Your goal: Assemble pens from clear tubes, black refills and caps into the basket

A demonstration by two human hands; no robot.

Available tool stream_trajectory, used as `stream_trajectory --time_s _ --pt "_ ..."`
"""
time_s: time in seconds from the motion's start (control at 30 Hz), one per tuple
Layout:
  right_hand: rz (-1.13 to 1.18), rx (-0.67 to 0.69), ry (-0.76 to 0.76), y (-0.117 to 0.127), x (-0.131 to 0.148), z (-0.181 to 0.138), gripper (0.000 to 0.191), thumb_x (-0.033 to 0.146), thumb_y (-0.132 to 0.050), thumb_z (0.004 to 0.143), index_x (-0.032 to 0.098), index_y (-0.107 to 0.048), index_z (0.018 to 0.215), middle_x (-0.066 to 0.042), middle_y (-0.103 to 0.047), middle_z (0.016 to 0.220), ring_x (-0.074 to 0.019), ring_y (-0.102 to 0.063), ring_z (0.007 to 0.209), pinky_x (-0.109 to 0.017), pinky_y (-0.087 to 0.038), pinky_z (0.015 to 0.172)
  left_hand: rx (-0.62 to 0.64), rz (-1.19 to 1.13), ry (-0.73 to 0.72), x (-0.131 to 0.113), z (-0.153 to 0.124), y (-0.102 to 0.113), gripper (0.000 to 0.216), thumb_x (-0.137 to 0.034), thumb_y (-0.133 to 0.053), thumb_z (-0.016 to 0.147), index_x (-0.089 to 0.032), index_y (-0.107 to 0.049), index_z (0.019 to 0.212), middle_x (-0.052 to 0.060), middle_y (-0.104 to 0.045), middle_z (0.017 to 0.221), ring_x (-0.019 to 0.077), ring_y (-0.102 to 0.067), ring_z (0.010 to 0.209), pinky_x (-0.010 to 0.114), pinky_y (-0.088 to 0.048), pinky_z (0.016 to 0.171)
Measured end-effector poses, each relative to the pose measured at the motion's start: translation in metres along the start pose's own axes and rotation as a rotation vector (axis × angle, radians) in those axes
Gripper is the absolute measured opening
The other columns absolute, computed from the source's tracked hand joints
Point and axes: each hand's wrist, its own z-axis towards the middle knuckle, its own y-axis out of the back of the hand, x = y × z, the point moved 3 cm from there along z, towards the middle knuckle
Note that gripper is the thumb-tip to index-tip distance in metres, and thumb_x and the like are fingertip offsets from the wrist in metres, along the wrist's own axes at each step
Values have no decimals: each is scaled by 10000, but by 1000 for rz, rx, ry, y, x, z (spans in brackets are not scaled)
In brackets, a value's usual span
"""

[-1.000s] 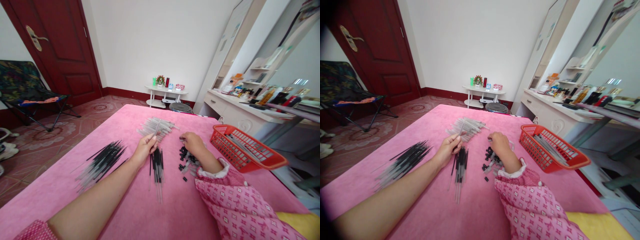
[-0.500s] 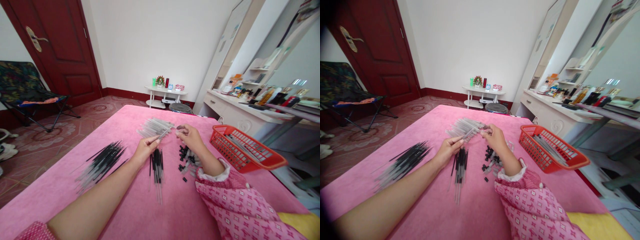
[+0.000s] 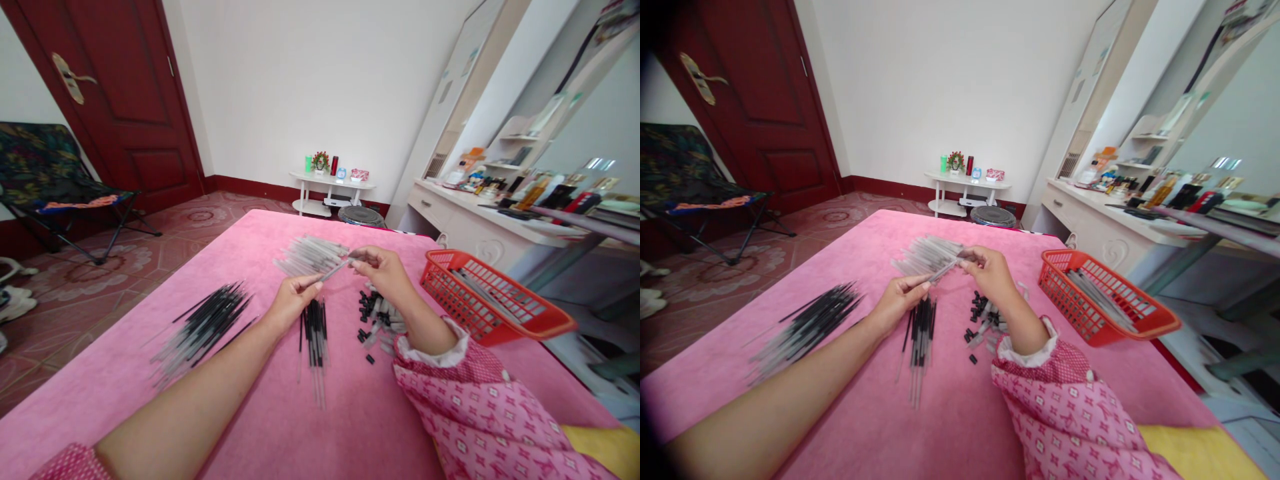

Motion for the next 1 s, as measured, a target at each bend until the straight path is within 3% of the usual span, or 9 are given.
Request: stream_trajectory --time_s 0.23,0.57,1.0 --pt "-123 35 32 8 2 2 189 242 -629 687 151 -690 841 -59 -691 825 -157 -605 702 -266 -486 615 13 36 10 2 -1 0 444 -376 -657 681 -96 -677 1025 6 -582 533 113 -447 509 232 -314 498" --pt "-172 174 22 7 15 -1 191 241 -614 690 140 -695 830 -42 -674 758 -134 -581 638 -242 -468 590 50 94 1 6 2 3 402 -443 -619 702 -87 -706 865 -55 -377 471 59 -277 446 215 -207 458" --pt "-83 330 -34 3 11 -3 158 216 -550 716 141 -645 819 -26 -652 694 -140 -600 643 -278 -476 653 46 99 8 3 0 1 391 -458 -634 682 -92 -706 797 -48 -400 468 65 -299 456 214 -220 461"
